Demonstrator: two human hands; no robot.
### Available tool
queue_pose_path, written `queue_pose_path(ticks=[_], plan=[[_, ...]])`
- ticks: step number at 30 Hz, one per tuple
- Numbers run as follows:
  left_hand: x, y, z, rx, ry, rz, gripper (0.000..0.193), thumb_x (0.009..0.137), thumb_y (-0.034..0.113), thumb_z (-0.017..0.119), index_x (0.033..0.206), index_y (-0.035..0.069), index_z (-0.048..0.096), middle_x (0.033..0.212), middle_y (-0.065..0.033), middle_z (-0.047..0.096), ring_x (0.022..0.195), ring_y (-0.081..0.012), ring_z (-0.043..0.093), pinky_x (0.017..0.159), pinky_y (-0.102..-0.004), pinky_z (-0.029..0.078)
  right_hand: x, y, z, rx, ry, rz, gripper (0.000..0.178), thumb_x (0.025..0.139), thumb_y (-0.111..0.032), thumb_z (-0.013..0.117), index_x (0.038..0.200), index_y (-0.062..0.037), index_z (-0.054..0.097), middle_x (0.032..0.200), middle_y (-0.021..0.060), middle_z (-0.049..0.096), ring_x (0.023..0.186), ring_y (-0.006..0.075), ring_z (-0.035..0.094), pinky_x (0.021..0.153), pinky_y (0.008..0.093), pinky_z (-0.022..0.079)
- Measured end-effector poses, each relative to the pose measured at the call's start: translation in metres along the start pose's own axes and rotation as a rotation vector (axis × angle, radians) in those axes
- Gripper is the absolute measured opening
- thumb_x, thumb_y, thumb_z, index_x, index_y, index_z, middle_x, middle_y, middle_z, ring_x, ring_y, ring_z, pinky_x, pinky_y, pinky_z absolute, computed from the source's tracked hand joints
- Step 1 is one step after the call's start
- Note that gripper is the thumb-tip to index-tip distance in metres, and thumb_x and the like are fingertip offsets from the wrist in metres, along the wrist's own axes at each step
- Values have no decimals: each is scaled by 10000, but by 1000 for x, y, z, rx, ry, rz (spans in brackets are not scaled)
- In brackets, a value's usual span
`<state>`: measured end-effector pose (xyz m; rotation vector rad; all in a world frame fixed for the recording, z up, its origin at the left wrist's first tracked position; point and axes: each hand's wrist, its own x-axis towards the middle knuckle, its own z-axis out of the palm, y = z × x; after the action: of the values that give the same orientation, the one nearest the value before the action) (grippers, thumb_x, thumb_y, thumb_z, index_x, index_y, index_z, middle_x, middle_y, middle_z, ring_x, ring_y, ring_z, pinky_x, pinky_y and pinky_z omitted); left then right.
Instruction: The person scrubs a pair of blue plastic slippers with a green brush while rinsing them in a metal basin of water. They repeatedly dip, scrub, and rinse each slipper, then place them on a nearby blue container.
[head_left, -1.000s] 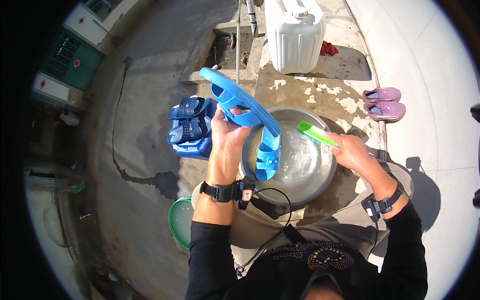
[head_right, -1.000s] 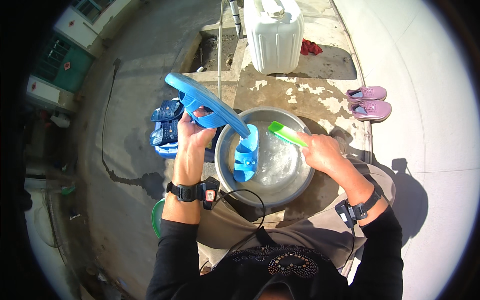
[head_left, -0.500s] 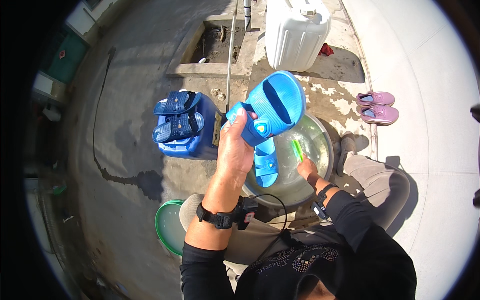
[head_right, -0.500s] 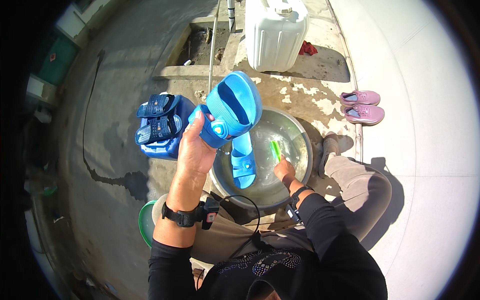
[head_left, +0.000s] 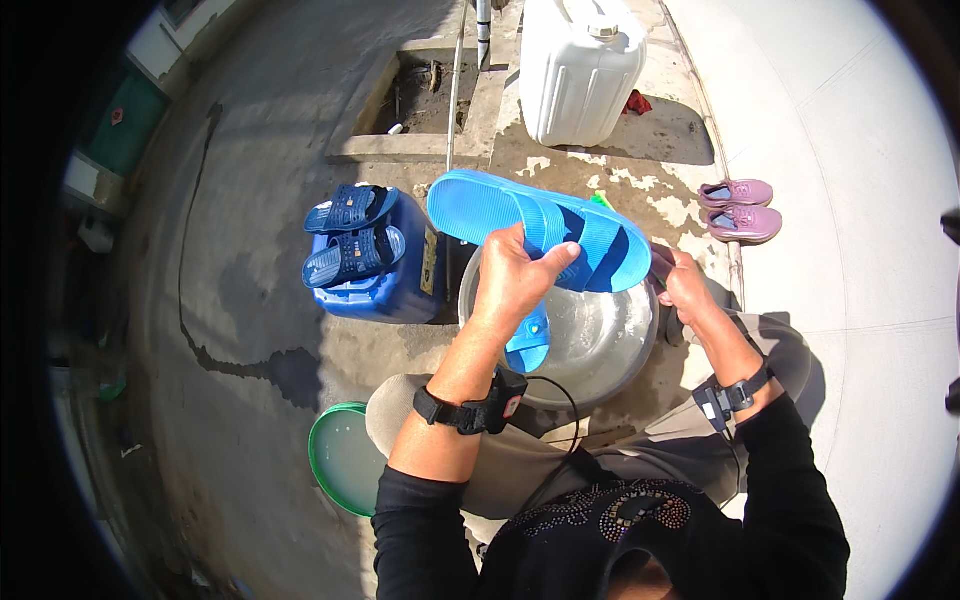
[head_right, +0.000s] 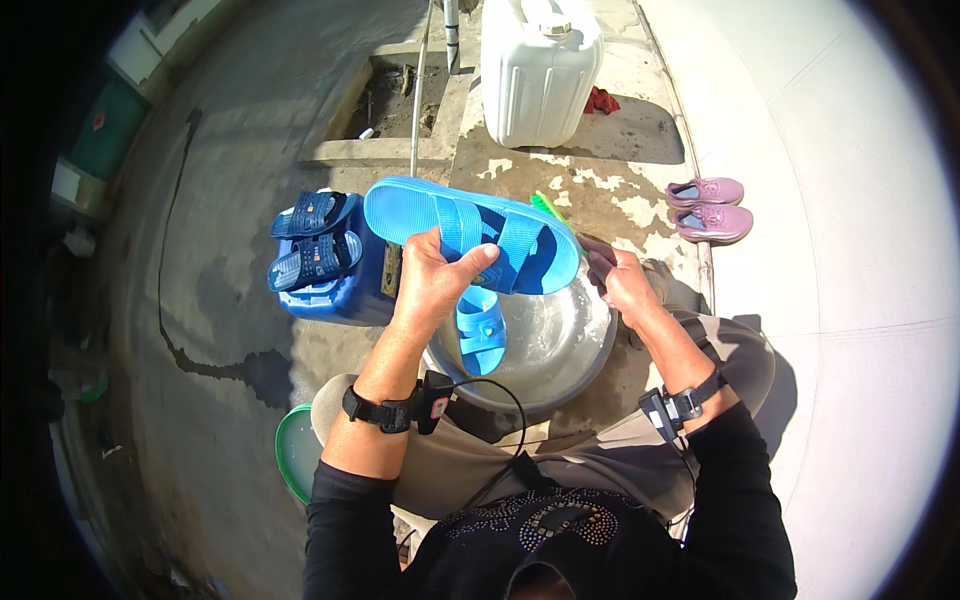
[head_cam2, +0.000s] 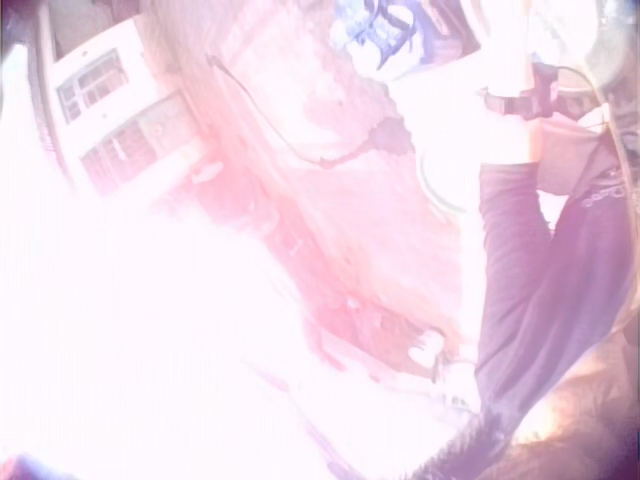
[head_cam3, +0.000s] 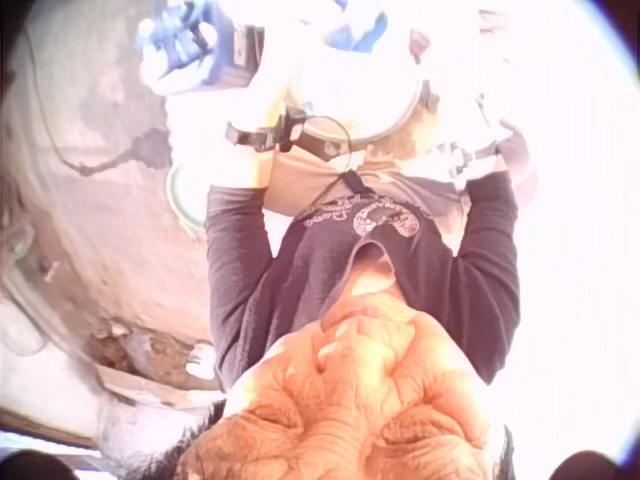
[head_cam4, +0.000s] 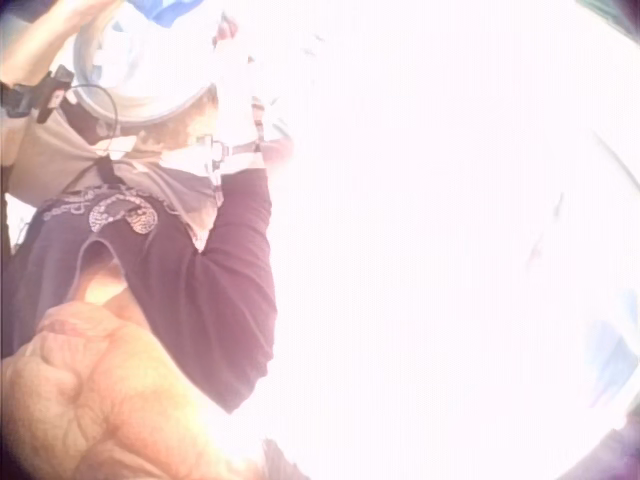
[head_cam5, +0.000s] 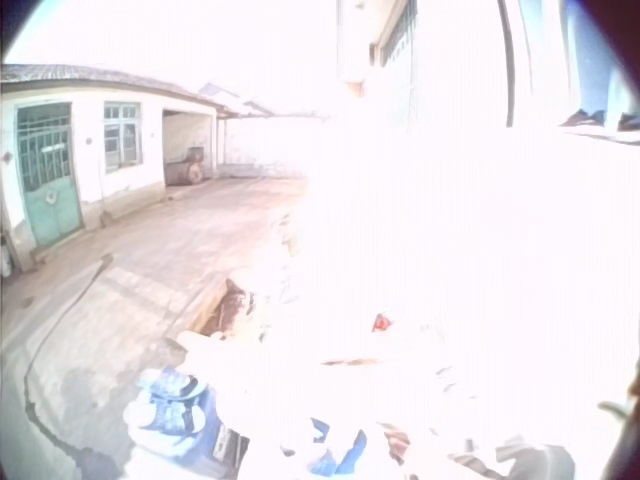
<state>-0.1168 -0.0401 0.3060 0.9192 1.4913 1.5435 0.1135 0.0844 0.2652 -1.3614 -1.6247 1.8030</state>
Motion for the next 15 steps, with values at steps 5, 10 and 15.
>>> queue_pose_path(ticks=[5,10,15], plan=[[-2,-4,3,311,-120,218,228,684,112,795,797,-43,673,860,-146,636,781,-239,617,717,-352,489,-55,-43,-44,-39,-141,-215,411,975,-216,495,1355,-57,502,682,-42,476,525,37,356,461,176,308],[-8,-11,10,391,-267,285,264,620,147,813,791,6,670,936,-114,578,916,-321,558,806,-422,448,-67,-35,-30,-366,-238,-279,369,948,-93,504,1311,-39,537,1093,71,631,865,89,549,795,247,450],[-22,-16,27,328,-550,389,259,603,151,809,744,19,635,955,-99,585,917,-326,531,858,-419,405,-21,-56,16,-561,-118,-482,378,917,-85,527,1293,-53,549,1165,163,649,963,148,622,871,278,472]])
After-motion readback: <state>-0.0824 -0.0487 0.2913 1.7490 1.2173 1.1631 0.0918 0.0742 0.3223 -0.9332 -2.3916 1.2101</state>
